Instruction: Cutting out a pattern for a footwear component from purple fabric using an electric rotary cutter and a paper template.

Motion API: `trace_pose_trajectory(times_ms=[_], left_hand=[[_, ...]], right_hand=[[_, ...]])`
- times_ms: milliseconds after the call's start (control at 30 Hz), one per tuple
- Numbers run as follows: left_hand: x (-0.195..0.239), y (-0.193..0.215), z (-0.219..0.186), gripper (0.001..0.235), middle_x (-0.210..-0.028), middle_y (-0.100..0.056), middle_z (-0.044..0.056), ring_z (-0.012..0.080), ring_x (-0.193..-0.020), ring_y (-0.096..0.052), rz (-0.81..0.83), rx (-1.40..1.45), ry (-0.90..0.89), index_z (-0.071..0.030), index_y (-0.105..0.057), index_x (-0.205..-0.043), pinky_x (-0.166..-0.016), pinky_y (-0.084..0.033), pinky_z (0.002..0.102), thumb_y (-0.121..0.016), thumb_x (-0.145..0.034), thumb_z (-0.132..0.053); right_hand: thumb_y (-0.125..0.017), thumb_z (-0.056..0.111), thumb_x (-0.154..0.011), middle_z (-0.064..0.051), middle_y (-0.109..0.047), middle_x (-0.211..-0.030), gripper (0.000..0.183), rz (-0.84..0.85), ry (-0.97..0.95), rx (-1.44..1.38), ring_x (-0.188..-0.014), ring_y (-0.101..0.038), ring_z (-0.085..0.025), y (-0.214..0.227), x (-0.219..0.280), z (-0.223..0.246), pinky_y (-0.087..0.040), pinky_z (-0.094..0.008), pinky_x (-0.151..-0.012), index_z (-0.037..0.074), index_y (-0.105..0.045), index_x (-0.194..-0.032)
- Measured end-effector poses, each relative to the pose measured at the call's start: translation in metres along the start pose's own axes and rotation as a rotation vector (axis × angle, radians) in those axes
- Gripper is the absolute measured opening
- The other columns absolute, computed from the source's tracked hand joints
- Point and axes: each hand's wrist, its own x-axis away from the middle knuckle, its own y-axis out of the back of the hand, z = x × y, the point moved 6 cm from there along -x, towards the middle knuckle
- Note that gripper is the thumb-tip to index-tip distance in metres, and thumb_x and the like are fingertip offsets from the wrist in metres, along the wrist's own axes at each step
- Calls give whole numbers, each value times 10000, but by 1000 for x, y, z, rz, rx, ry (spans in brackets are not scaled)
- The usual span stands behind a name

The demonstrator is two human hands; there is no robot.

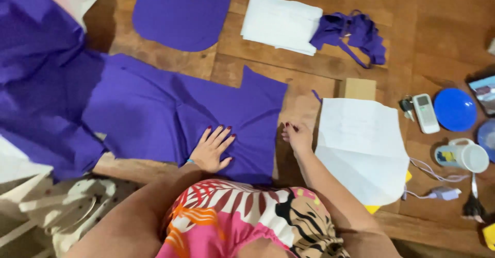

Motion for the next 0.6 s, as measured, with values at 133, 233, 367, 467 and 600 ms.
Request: trace_pose_trajectory(times_ms=[133,233,367,467,600], left_hand=[[0,4,2,842,-1655,-346,64,279,-1534,-289,43,18,31,-238,-441,-1538,-1237,-161,565,-630,-798,-592],[1,9,-4,820,-1653,-358,57,261,-1542,-289,31,39,53,-237,-432,-1543,-1246,-152,549,-607,-823,-589],[1,9,-5,812,-1652,-364,42,248,-1542,-297,30,49,60,-241,-462,-1520,-1267,-161,545,-661,-807,-575],[-2,-7,-7,815,-1670,-333,66,271,-1507,-367,8,137,91,-238,-425,-1549,-1260,-209,536,-683,-829,-521],[-17,27,-56,822,-1662,-343,126,342,-1427,-501,41,480,56,-211,-391,-1569,-1228,-357,516,-720,-837,-386]], right_hand=[[-670,293,-1004,-257,-723,-982,558,253,-81,94,-790,-751,-289,-30,27,-36,-656,-400,-672,-124,-539,-1351],[-811,365,-882,-173,-685,-631,463,286,43,380,-473,-642,-203,-39,29,-22,-542,-304,-406,-43,-749,-1092],[-664,406,-1012,-204,-752,-1048,373,129,326,704,-1065,-704,-391,-44,-6,-25,-572,-510,-879,83,-737,-1183],[-619,294,-1092,-261,-711,-1006,303,3,423,654,-1033,-682,-425,-21,-25,-18,-543,-518,-869,6,-698,-1142],[-663,319,-1138,-235,-689,-920,308,-309,532,750,-956,-684,-445,60,-81,-17,-538,-513,-807,23,-672,-1056]])
